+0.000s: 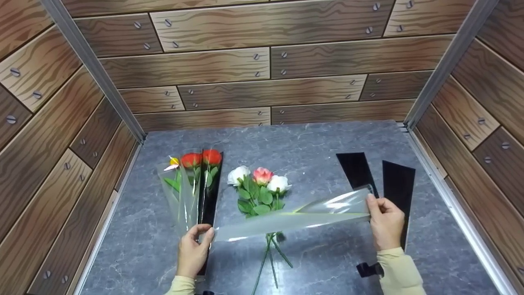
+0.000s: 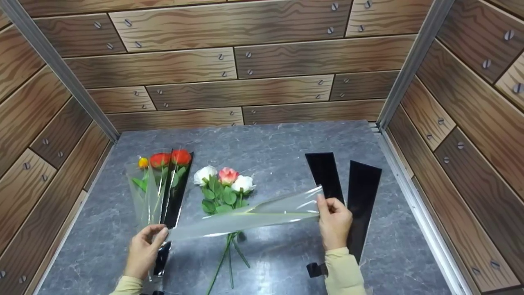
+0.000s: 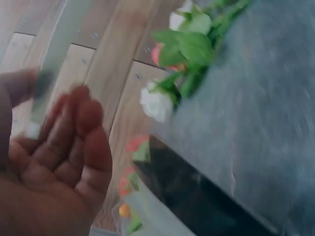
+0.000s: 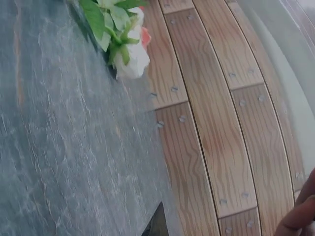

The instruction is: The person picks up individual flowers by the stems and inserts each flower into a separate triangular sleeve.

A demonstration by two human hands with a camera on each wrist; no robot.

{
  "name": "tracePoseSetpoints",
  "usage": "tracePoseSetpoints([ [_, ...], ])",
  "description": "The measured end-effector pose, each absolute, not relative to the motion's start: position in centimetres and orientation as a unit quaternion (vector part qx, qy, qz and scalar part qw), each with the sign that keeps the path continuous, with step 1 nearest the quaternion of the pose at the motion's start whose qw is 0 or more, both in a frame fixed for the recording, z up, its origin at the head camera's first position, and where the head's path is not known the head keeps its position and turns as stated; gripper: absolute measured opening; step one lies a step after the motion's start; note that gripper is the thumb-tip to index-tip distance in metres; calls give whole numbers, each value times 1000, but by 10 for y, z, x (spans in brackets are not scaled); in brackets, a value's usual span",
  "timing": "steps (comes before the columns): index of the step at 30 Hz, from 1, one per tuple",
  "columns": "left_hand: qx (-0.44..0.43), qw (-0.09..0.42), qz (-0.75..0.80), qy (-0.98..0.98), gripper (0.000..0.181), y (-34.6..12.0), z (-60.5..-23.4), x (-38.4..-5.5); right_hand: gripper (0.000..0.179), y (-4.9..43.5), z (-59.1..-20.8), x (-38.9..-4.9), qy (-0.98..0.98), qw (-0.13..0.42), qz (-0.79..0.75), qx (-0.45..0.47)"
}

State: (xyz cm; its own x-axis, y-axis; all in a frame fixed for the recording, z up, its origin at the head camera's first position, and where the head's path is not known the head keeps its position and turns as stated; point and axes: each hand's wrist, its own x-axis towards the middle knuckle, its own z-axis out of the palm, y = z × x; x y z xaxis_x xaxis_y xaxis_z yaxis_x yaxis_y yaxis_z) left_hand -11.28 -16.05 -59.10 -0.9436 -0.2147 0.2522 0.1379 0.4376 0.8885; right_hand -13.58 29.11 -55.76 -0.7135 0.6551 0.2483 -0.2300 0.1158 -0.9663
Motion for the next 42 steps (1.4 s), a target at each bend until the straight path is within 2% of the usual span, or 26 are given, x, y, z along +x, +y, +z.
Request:
tracePoseSetpoints([
  [5,-44,315,-352,-880,22,-151,-597,-114,29,268,-538,-126,-653,360,657,-110],
  [8,-89,349,-305,-882,29,-138,-593,-114,27,254,-528,-120,-653,371,657,-65],
  [11,-132,334,-286,-889,39,-123,-586,-115,26,248,-529,-122,-641,375,669,-29],
  [17,-211,209,-302,-906,57,-96,-577,-127,25,246,-525,-119,-573,372,730,13],
  [19,-231,187,-318,-900,54,-91,-575,-130,25,246,-522,-116,-551,373,746,26],
  [24,-267,166,-381,-870,23,-88,-573,-129,27,250,-520,-111,-536,350,768,23],
  [27,-276,163,-392,-862,15,-90,-572,-126,30,256,-523,-108,-517,292,804,39],
  [31,-286,175,-373,-865,14,-94,-568,-123,34,267,-528,-105,-473,174,859,91],
  [35,-297,186,-363,-864,13,-100,-563,-122,26,279,-531,-105,-477,85,868,108],
  [38,-303,201,-355,-861,12,-104,-559,-121,19,283,-532,-106,-519,72,849,66],
  [42,-301,244,-334,-859,11,-107,-556,-122,11,283,-529,-109,-573,98,814,-11],
])
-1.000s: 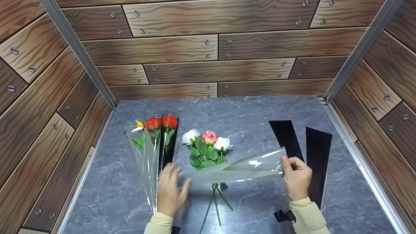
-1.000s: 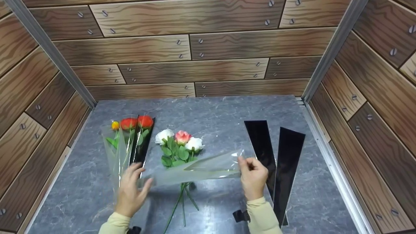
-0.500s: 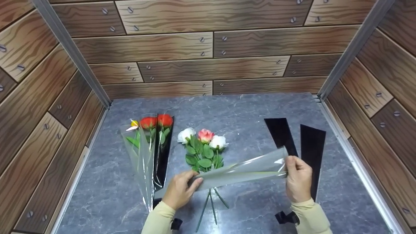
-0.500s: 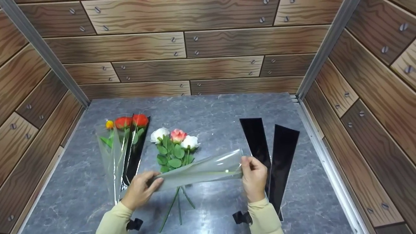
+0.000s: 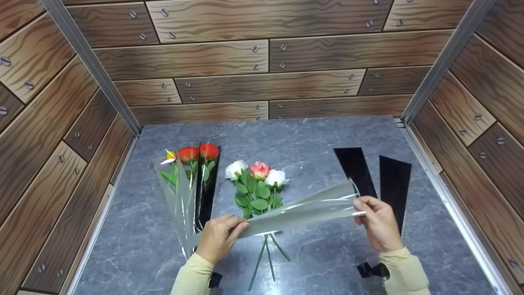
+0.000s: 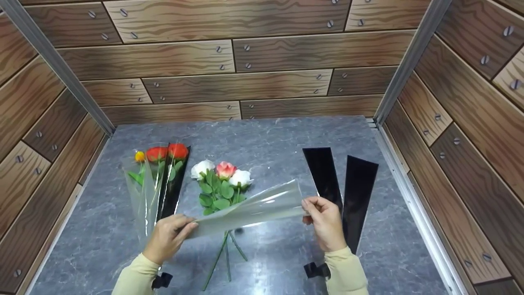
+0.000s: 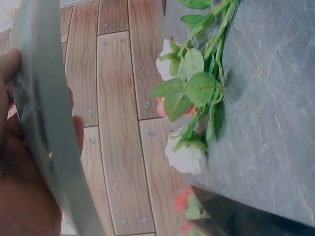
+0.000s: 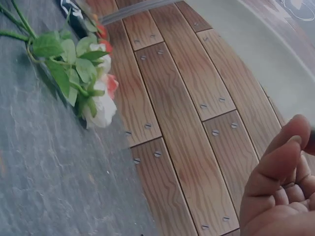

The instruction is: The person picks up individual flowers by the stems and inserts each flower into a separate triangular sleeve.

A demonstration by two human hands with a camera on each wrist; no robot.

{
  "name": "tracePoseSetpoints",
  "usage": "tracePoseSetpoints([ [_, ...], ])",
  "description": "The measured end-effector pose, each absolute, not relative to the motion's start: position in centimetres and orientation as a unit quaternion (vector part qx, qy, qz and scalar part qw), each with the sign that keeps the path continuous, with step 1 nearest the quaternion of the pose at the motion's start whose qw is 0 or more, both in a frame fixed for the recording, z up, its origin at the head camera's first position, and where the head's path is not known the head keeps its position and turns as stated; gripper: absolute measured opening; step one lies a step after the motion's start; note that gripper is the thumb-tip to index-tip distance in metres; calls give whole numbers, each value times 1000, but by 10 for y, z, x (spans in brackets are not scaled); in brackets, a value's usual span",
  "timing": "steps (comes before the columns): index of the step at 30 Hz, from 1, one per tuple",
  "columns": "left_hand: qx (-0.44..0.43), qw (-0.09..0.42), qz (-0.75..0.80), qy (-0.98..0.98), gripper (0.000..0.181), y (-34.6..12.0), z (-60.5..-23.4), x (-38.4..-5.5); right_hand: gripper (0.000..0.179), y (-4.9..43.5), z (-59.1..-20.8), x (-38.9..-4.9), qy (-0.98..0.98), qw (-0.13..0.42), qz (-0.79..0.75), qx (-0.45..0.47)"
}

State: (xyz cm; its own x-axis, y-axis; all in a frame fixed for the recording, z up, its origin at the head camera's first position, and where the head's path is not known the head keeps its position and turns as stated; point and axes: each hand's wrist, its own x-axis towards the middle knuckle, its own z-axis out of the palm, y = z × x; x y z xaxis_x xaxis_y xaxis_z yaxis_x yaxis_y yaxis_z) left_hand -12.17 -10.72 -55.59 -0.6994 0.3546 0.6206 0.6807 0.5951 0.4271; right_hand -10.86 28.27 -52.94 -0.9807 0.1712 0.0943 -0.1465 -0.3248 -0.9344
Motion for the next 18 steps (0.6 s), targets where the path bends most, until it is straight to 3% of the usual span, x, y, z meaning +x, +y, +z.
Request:
tracePoseSetpoints([
  [3,-291,266,-333,-857,10,-109,-555,-123,11,281,-527,-112,-585,99,804,-33],
  [12,-210,314,-372,-848,10,-119,-553,-131,28,273,-530,-131,-562,22,826,-38],
  [18,-149,361,-361,-847,10,-126,-558,-137,20,243,-551,-152,-621,-32,779,-80],
])
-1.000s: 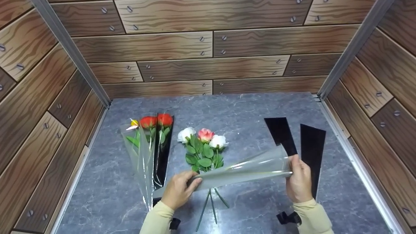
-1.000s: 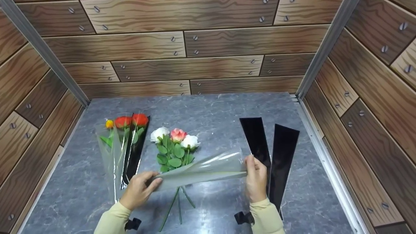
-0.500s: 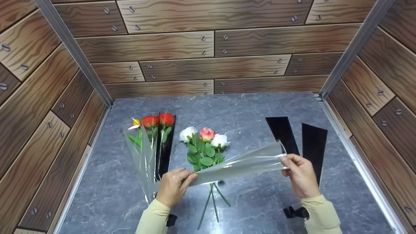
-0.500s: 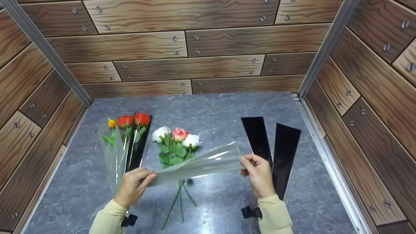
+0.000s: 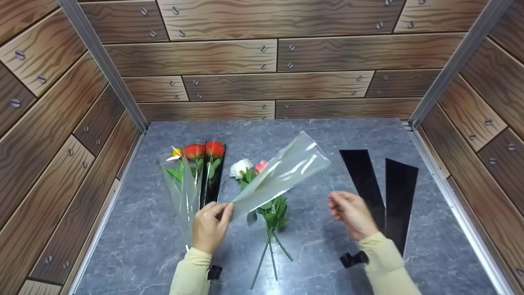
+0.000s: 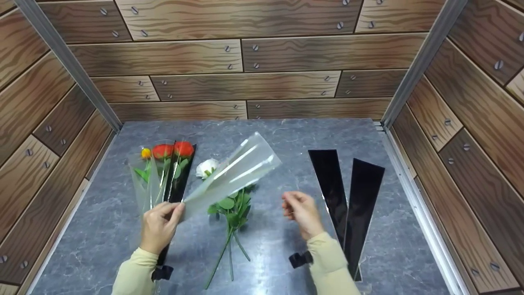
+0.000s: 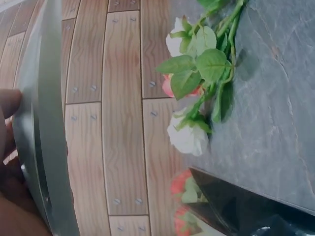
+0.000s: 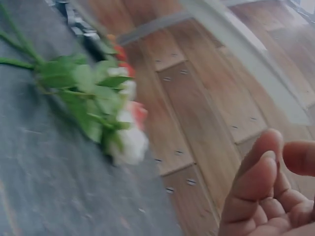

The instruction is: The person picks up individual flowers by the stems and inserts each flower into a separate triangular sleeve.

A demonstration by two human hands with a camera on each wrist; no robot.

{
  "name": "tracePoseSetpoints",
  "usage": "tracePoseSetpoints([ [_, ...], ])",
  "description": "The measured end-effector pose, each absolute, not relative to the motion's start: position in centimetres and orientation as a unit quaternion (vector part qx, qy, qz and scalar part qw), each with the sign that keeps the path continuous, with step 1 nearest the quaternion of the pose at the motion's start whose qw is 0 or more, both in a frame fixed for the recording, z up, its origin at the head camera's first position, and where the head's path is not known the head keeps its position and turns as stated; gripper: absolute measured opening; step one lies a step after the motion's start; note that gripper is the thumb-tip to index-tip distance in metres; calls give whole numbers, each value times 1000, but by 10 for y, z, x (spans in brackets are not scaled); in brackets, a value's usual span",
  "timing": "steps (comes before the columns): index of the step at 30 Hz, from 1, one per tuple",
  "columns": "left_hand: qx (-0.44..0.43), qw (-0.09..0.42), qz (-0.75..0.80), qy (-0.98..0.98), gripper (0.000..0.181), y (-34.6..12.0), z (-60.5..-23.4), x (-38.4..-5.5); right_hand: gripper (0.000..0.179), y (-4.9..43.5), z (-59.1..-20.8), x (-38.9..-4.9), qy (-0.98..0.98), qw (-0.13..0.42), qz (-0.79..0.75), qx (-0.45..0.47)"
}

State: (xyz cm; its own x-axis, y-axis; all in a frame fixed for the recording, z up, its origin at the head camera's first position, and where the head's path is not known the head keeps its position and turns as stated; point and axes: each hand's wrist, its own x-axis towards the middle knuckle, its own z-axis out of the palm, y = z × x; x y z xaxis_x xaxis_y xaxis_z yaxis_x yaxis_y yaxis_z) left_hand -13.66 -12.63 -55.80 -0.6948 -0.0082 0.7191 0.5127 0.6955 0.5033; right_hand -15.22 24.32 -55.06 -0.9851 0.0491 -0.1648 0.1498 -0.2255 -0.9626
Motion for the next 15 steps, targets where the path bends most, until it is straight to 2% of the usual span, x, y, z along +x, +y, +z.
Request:
tracePoseSetpoints([
  [4,-113,375,-350,-851,9,-128,-565,-139,20,220,-567,-168,689,85,-716,66],
  [9,-79,367,-348,-859,11,-130,-572,-139,27,191,-579,-187,741,132,-657,55],
  [12,-66,360,-347,-864,14,-131,-575,-139,28,175,-586,-200,764,139,-627,60],
  [15,-61,356,-348,-865,15,-132,-578,-140,25,162,-596,-212,787,120,-601,70],
])
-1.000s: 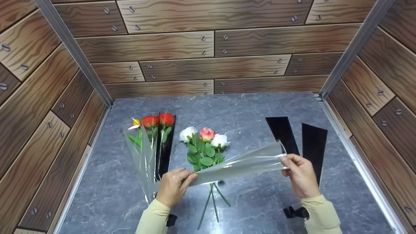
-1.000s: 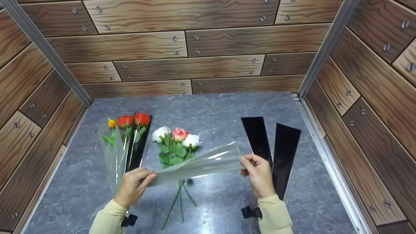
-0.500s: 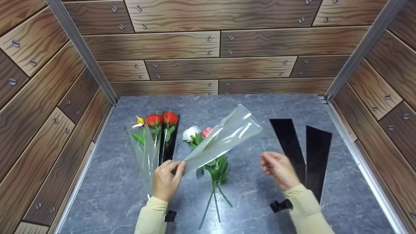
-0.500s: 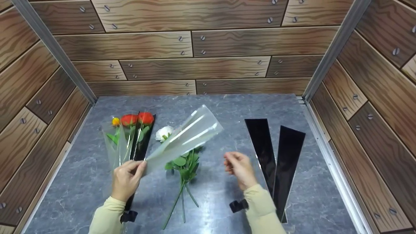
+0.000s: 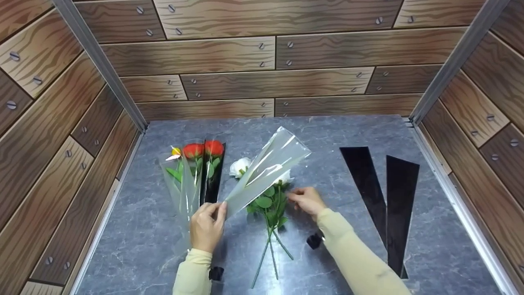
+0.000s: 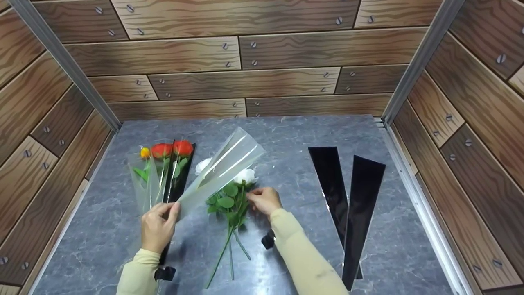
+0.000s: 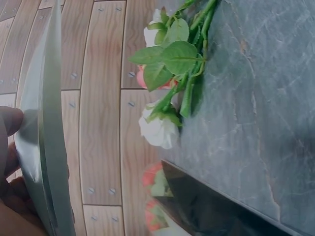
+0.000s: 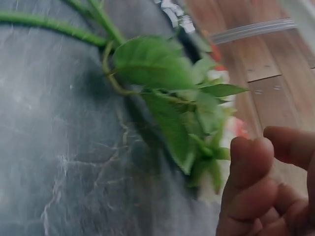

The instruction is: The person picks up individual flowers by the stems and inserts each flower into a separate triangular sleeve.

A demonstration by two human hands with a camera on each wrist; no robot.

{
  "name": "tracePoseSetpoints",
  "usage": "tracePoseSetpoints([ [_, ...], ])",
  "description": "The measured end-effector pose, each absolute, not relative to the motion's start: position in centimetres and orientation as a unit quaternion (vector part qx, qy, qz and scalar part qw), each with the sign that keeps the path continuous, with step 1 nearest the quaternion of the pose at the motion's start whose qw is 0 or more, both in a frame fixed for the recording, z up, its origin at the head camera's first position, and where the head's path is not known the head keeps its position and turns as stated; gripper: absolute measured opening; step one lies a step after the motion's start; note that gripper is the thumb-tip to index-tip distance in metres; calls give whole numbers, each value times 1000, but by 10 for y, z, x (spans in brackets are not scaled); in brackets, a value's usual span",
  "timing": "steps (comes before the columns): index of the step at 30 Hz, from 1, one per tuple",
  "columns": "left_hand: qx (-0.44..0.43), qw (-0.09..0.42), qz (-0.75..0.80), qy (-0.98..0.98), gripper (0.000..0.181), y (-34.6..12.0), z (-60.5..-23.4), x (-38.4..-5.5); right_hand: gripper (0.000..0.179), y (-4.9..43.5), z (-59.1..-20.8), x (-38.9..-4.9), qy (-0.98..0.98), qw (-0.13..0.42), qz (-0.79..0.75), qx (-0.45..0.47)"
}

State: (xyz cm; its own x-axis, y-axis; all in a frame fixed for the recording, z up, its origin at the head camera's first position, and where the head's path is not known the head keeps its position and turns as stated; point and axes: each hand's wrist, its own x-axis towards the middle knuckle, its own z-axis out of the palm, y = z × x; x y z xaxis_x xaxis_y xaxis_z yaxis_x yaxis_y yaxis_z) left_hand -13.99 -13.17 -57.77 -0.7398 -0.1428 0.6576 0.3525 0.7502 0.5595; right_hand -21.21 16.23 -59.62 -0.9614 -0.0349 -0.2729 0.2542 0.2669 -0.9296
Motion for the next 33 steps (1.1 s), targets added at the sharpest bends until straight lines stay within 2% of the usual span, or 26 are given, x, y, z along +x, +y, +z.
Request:
tracePoseSetpoints([
  [5,-46,349,-352,-867,15,-134,-583,-140,24,147,-609,-227,807,99,-573,104],
  [12,-31,337,-347,-875,17,-133,-590,-138,29,136,-617,-238,797,129,-569,156],
  [20,-32,335,-353,-873,17,-130,-596,-141,20,133,-623,-245,813,136,-550,130],
  [33,-27,316,-360,-878,17,-132,-600,-137,24,175,-615,-239,754,132,-627,141],
])
